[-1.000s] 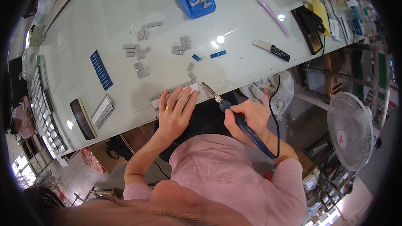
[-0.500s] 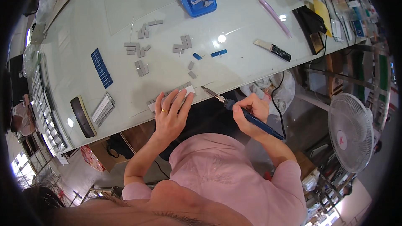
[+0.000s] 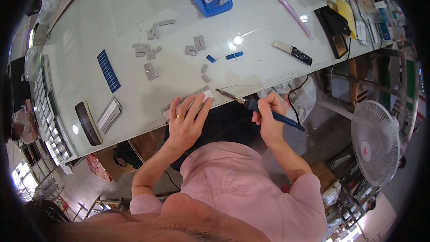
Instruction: Soldering and assembling small electronic components on a workbench in a factory setting.
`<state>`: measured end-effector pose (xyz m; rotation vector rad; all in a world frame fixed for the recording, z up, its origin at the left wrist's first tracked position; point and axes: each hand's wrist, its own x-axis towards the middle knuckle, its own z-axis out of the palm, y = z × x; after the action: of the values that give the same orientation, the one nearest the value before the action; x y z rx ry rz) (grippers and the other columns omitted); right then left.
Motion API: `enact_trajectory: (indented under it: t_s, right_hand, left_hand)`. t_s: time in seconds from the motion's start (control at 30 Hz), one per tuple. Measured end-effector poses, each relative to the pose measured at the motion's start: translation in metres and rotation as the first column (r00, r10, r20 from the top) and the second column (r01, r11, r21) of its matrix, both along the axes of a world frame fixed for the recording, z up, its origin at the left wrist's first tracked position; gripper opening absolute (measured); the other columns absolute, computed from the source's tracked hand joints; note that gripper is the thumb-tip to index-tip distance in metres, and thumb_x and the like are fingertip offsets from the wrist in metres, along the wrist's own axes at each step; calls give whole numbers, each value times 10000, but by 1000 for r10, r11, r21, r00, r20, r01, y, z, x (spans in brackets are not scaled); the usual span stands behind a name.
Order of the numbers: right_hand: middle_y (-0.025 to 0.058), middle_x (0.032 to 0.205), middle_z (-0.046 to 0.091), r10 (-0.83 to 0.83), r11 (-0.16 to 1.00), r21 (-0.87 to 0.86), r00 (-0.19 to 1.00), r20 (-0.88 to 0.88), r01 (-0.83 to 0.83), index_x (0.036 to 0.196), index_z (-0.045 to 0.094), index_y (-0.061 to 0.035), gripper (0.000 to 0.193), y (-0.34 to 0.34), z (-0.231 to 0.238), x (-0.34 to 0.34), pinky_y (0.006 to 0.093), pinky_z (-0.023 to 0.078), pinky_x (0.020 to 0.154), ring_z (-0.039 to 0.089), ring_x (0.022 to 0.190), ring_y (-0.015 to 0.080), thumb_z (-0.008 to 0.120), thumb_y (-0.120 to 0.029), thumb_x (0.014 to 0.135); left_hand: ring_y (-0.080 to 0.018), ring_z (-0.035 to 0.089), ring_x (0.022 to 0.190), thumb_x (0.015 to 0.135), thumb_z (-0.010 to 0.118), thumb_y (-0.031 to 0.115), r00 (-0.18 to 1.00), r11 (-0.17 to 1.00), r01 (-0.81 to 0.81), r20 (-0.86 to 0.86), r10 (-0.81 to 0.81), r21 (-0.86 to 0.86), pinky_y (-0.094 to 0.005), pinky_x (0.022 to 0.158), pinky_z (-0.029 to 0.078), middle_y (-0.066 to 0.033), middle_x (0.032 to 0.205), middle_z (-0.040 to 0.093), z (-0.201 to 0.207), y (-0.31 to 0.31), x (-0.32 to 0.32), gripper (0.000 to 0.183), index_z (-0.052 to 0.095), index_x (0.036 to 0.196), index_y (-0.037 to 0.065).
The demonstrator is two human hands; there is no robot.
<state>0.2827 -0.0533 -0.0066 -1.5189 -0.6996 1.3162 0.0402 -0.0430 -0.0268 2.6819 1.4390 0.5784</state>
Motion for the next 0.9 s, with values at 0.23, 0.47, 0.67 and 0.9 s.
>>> enact_trajectory:
  t_s: [0.23,0.47,0.67,0.9]
  right_hand:
    - [24,593,560,-38,999,-35,995,-92,35,833,484,-106,213,4,-3,3,189,356,444,502,471,70,590,-200,992]
    - [33,587,568,-31,999,-28,995,-93,28,834,485,-104,214,5,-5,5,189,354,437,503,461,73,593,-201,992]
    - [33,592,572,40,999,34,999,-32,-39,848,489,-89,203,5,0,6,191,375,445,524,479,70,593,-184,995]
    - [37,695,618,94,981,159,990,106,-110,874,507,-51,170,1,21,4,195,429,486,573,538,63,644,-105,958]
  left_hand:
    - [-221,528,1228,863,624,110,999,999,33,-8,-33,-13,-519,1034,429,-47,1345,572,2,6,-2,429,645,1292,118]
    - [-234,547,1193,820,676,70,999,999,37,37,-37,-2,-519,1020,423,-45,1292,599,1,8,1,401,685,1219,112]
    - [-237,546,1197,829,681,81,998,999,46,39,-46,-5,-512,1022,423,-44,1295,600,2,10,0,388,686,1216,108]
    - [-241,545,1205,830,682,81,998,998,56,33,-55,-12,-512,1031,416,-52,1298,601,3,11,-1,384,683,1214,100]
